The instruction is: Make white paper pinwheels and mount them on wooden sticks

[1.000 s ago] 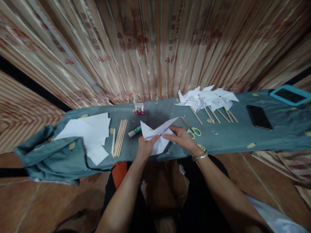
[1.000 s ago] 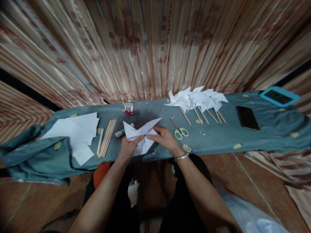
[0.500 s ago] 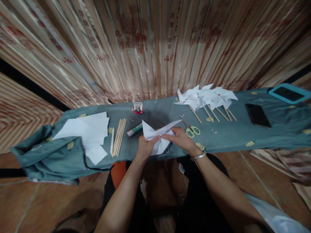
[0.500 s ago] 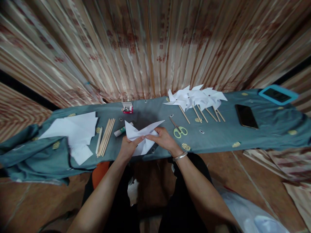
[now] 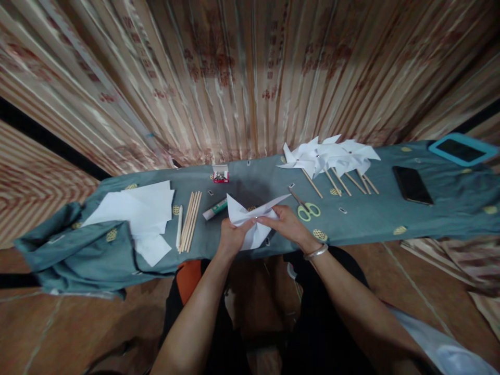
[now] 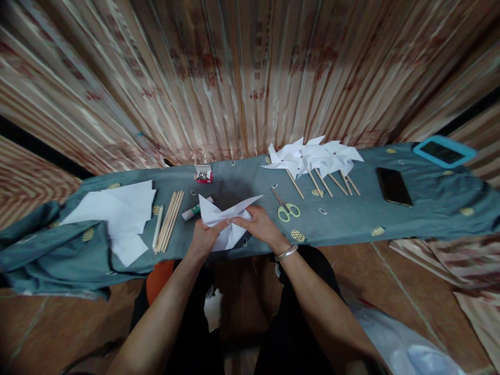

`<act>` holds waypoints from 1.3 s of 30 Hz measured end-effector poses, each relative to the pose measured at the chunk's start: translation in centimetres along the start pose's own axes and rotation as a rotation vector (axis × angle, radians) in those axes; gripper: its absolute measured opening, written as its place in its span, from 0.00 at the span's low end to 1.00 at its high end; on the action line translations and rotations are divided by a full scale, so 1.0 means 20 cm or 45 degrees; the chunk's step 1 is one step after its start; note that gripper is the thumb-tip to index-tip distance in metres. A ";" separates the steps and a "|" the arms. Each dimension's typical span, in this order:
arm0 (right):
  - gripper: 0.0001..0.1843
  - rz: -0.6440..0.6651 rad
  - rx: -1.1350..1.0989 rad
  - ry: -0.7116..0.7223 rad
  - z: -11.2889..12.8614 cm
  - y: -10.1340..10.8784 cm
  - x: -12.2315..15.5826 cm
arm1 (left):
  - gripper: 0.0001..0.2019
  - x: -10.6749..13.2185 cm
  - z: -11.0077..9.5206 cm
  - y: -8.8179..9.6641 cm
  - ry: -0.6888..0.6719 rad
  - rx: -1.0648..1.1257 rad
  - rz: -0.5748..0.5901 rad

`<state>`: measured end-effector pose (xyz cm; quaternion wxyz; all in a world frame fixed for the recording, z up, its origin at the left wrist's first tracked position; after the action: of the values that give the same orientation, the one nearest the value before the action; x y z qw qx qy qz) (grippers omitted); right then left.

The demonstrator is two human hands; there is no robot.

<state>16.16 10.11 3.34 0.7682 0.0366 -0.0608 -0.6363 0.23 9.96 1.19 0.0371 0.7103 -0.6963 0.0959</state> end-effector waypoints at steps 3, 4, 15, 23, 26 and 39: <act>0.21 -0.019 -0.011 0.006 0.00 0.00 0.00 | 0.18 0.00 0.00 0.00 -0.019 -0.002 -0.002; 0.20 -0.018 -0.013 0.007 0.00 0.00 0.00 | 0.18 0.00 0.00 0.00 -0.026 -0.001 -0.004; 0.21 -0.003 -0.057 0.044 0.01 0.01 -0.01 | 0.19 0.00 -0.01 0.00 0.001 0.031 -0.032; 0.20 0.004 0.002 -0.019 0.01 0.00 0.00 | 0.16 0.00 0.01 0.01 0.025 0.002 -0.027; 0.18 0.009 0.012 -0.006 0.01 -0.01 -0.01 | 0.16 0.01 0.00 0.02 0.025 -0.001 -0.018; 0.22 -0.190 -0.093 -0.022 -0.02 0.12 0.00 | 0.20 0.04 -0.14 0.34 -0.269 -0.139 -0.227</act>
<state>18.49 10.52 3.26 0.7189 0.0074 -0.0414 -0.6938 -6.81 9.52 3.56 0.0107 0.7723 -0.6348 -0.0211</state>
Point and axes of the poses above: each hand's wrist, its own x-axis away from the middle knuckle, its own y-axis out of the back of the hand, z = x × y, the point moved 6 cm from there along -x, towards the middle knuckle, and after that the axes turned 3 degrees about -x, right-handed, at the moved point
